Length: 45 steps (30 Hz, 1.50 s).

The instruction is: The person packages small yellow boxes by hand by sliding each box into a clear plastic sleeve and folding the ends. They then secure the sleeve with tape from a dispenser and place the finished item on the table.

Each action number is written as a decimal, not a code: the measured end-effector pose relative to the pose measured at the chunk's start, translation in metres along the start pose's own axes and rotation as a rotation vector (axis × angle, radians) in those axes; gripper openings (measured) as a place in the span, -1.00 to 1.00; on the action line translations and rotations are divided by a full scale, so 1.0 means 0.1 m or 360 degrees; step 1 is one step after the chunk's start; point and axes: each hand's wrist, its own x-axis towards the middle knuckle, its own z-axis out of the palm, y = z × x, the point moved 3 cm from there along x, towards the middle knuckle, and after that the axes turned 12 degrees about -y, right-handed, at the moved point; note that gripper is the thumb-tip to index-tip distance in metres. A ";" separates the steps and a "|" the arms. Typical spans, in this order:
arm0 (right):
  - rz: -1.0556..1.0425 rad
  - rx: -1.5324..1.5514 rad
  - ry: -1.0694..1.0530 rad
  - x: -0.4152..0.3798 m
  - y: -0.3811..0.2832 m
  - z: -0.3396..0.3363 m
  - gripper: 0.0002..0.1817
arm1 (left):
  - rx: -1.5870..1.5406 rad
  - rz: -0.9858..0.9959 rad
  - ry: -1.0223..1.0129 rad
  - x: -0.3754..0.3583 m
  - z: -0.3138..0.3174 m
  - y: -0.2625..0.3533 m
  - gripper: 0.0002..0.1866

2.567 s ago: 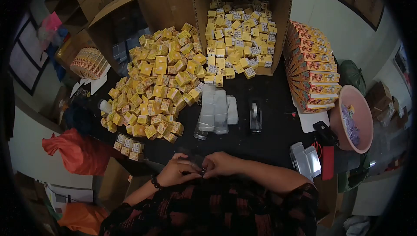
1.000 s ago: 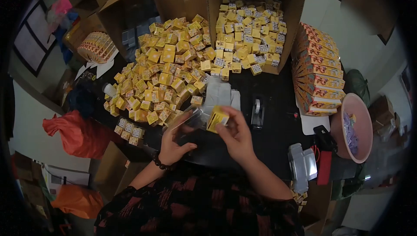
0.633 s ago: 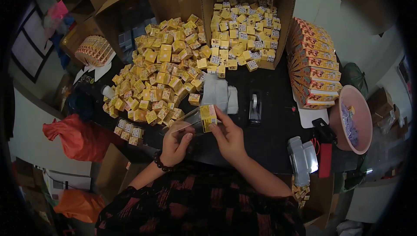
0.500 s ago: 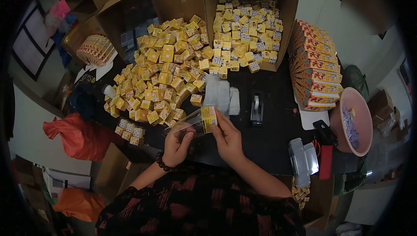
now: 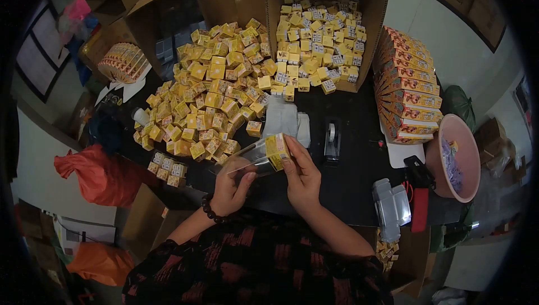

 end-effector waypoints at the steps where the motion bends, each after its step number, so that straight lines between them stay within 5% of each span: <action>1: -0.0020 0.0124 0.0024 -0.01 0.06 0.03 -0.60 | -0.0001 -0.0002 0.0001 0.00 0.02 0.00 -0.86; 3: -0.0047 0.0252 0.0047 0.00 0.07 0.06 -0.61 | -0.0015 0.0084 0.0115 0.00 0.04 -0.01 -0.87; 8: -0.0096 -0.0475 -0.0290 0.05 -0.05 0.10 -0.63 | -0.0085 0.0090 0.0152 -0.05 0.03 -0.05 -0.88; 12: -0.0124 -0.0643 -0.0235 0.03 -0.08 0.14 -0.59 | -0.0246 0.0039 0.0105 -0.08 0.08 -0.13 -0.87; 14: -0.0146 0.0105 0.0047 -0.02 0.01 0.20 -0.47 | -0.0309 0.0101 0.0021 -0.07 0.14 -0.23 -0.82; 15: -0.0148 0.0103 0.0050 -0.02 -0.01 0.19 -0.47 | -0.0373 0.0164 -0.0067 -0.06 0.17 -0.26 -0.77; 17: 0.0242 0.1173 0.0022 -0.03 0.05 0.20 -0.36 | -0.0178 0.0179 -0.0328 -0.03 0.08 -0.02 -0.72; 19: 0.0203 0.0951 0.0057 -0.05 0.22 0.00 -0.37 | 0.0021 0.0200 -0.0581 -0.11 -0.07 0.01 -0.67; 21: 0.0168 0.0740 0.0079 -0.06 0.26 -0.11 -0.38 | -0.0600 -0.1166 -0.0966 -0.42 -0.19 -0.30 -0.59; 23: 0.0092 0.0422 -0.0293 -0.09 0.15 -0.02 -0.43 | -0.0211 -0.0923 -0.0688 -0.35 -0.17 -0.20 -0.48; 25: 0.0150 0.0448 -0.0395 -0.12 0.12 0.09 -0.48 | -0.0623 -0.0210 0.0010 -0.11 -0.07 -0.01 -0.49; 26: 0.0192 0.0453 -0.0485 -0.13 0.11 0.13 -0.52 | -0.0987 -0.0321 -0.0026 -0.09 -0.02 -0.03 -0.51; 32: 0.0240 0.0209 -0.0597 -0.16 0.05 0.08 -0.71 | -0.0698 -0.0277 -0.0354 -0.11 -0.05 -0.21 -0.52; 38: 0.0018 0.0682 -0.0444 -0.13 0.06 0.03 -0.74 | -0.1023 -0.0238 -0.0116 -0.13 0.05 -0.18 -0.50; 45: 0.0341 0.0323 -0.0478 -0.03 -0.03 0.05 -0.84 | -0.0575 -0.0236 -0.0197 -0.11 0.05 -0.10 -0.43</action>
